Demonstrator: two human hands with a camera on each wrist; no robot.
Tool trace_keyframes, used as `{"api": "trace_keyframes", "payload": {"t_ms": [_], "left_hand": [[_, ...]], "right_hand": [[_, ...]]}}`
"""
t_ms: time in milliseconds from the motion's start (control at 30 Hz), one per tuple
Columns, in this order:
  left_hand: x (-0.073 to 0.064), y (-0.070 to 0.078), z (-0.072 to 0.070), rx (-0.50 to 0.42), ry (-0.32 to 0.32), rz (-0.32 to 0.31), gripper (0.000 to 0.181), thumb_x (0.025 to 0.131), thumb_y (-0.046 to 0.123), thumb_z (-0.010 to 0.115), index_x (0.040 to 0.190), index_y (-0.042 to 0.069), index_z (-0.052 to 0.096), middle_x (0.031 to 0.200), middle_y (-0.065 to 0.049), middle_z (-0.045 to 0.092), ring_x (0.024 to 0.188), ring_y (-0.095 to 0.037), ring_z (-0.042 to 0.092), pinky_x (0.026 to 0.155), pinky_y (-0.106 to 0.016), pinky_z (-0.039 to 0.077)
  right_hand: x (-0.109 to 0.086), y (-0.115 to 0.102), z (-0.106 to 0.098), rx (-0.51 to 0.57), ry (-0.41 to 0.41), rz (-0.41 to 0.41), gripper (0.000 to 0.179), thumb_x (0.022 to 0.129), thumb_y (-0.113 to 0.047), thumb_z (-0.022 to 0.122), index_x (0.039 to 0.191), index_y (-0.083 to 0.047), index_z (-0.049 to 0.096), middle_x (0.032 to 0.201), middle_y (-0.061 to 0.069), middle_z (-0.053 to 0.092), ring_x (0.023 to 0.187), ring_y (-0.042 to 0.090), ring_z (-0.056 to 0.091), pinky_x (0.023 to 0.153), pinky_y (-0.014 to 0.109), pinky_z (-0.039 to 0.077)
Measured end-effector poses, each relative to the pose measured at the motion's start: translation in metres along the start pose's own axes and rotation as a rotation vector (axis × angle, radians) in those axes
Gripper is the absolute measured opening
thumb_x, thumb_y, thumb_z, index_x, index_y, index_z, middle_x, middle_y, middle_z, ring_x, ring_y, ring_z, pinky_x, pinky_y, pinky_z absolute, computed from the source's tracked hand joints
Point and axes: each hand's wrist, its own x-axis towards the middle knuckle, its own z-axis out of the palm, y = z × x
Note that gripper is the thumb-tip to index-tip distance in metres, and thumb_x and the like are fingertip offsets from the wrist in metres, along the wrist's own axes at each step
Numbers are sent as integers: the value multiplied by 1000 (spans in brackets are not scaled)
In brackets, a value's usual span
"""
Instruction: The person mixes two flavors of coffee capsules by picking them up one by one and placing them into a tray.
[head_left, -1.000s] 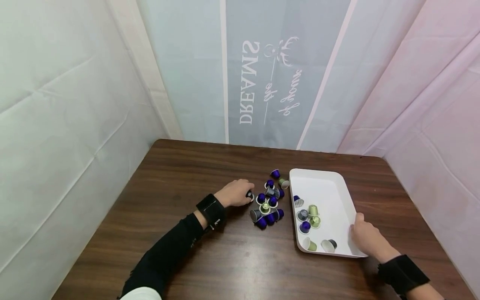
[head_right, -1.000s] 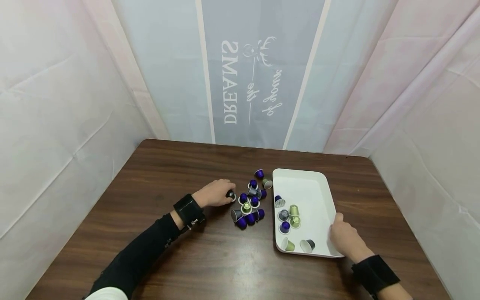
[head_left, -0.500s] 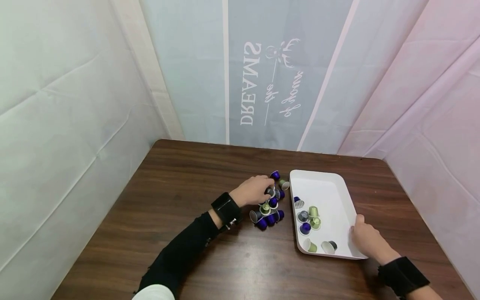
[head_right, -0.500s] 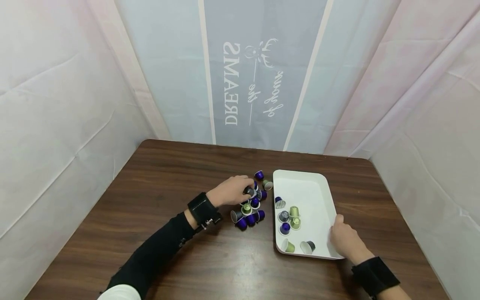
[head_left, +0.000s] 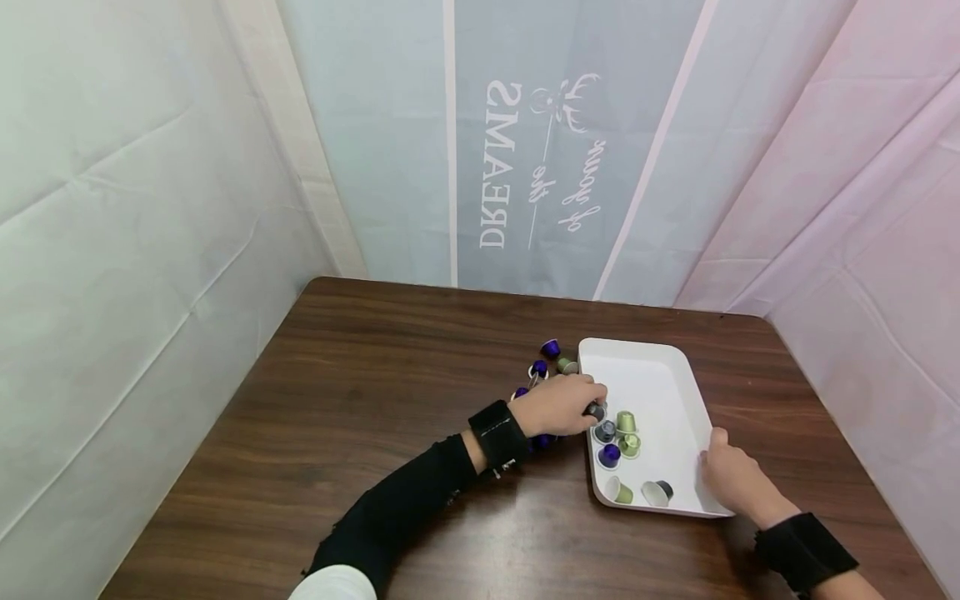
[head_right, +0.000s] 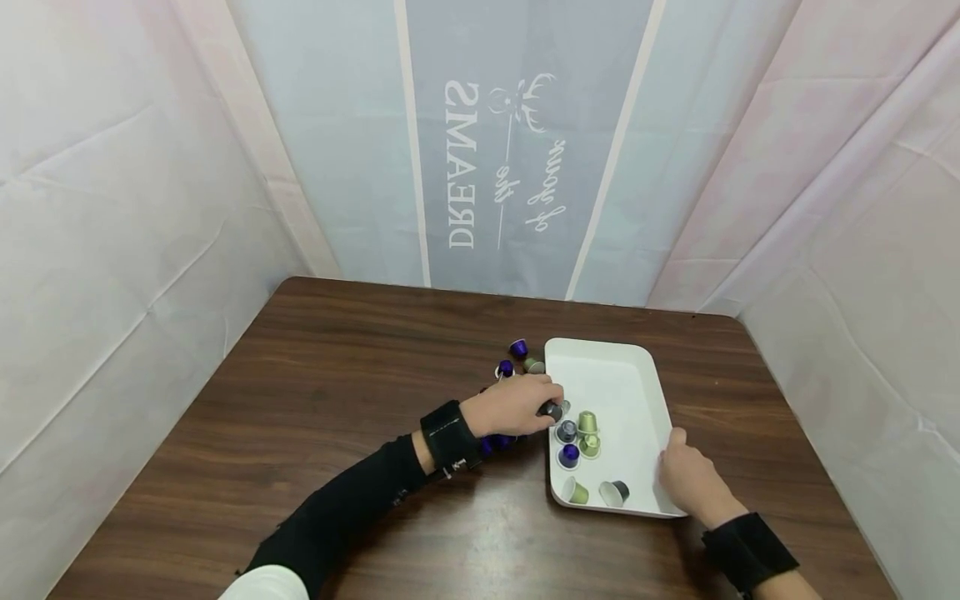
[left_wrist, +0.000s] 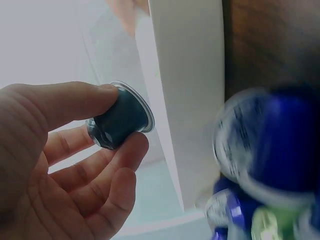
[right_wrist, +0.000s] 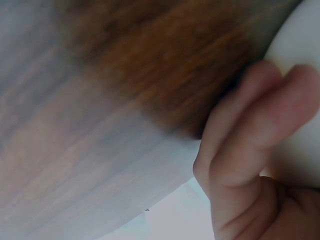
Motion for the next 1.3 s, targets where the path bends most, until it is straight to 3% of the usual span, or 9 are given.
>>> {"api": "trace_keyframes", "payload": {"t_ms": [267, 567, 833, 1300], "left_hand": [[10, 19, 8, 19, -48, 19, 18, 90, 27, 64, 107, 21, 61, 95, 9, 54, 78, -2, 48, 63, -16, 40], [18, 32, 16, 63, -88, 41, 20, 90, 31, 64, 108, 24, 61, 93, 10, 52, 77, -1, 47, 63, -15, 40], [21, 37, 22, 102, -82, 65, 16, 90, 30, 64, 103, 23, 60, 90, 11, 50, 77, -1, 46, 62, -15, 39], [23, 38, 21, 70, -100, 60, 18, 91, 26, 65, 107, 22, 60, 92, 9, 52, 78, -2, 46, 64, -15, 39]], "right_hand": [[1, 0, 0, 4, 1, -3, 41, 99, -10, 36, 115, 22, 16, 76, 24, 53, 67, 29, 56, 58, 38, 45], [1, 1, -2, -5, 21, -26, 40, 99, -9, 37, 115, 22, 17, 78, 27, 53, 68, 29, 56, 59, 39, 45], [1, 3, 0, 2, 12, -32, 41, 100, -11, 36, 114, 22, 17, 79, 28, 53, 69, 30, 55, 59, 39, 45], [2, 4, 2, 1, 8, -20, 42, 100, -12, 37, 115, 22, 16, 77, 26, 53, 68, 29, 55, 59, 39, 45]]}}
